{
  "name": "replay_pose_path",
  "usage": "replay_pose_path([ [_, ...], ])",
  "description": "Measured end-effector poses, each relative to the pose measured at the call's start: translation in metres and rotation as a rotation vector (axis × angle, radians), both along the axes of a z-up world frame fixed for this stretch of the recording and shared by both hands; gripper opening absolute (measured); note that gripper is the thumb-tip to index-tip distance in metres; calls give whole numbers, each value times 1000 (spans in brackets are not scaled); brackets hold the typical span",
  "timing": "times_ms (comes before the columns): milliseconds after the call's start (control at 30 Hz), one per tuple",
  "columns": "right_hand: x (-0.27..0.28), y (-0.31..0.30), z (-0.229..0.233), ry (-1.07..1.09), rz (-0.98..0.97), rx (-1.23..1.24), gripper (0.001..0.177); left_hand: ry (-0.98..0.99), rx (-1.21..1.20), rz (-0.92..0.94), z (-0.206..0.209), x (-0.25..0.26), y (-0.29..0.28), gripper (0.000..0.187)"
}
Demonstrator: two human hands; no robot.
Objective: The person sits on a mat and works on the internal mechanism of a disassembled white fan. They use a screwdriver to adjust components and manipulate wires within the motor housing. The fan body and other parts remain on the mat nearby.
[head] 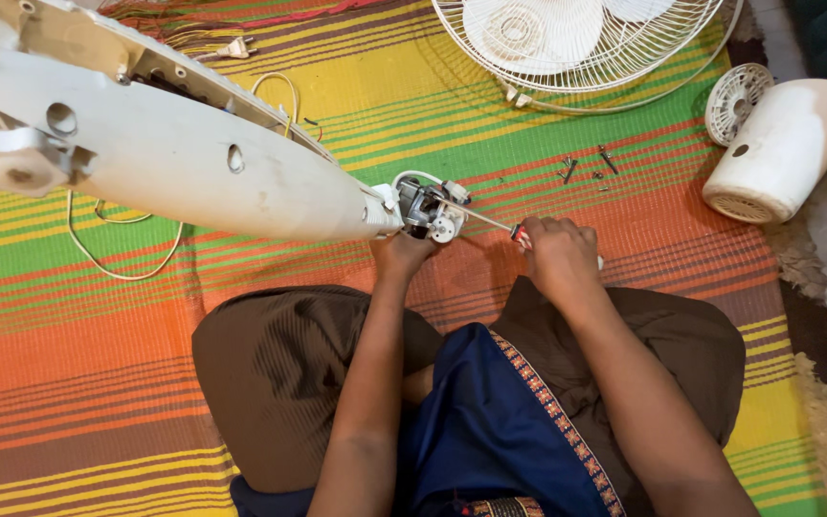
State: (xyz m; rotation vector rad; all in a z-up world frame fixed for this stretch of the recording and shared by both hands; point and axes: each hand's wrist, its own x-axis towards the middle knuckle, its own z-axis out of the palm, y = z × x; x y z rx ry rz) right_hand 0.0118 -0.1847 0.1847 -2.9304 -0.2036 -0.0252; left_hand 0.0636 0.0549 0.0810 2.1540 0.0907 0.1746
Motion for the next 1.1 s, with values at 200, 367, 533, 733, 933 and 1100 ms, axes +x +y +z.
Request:
replay_pose_path([
  [200,3,2,10,168,-51,31,28,-4,7,4,-1,0,1,76],
  [367,0,2,12,160,2,88,29,0,8,3,-3,0,0,77],
  [533,0,2,17,100,80,174,40,-1,12,1,-3,0,1,78],
  [733,3,6,22,-89,87,184,32,-2,18,-2,-5,1,0,80],
  [933,8,10,8,-137,31,80,33,1,23,-1,-5,0,0,81],
  [1100,14,12,-5,-28,42,-6,33,0,22,-3,-6,-2,-2,82],
])
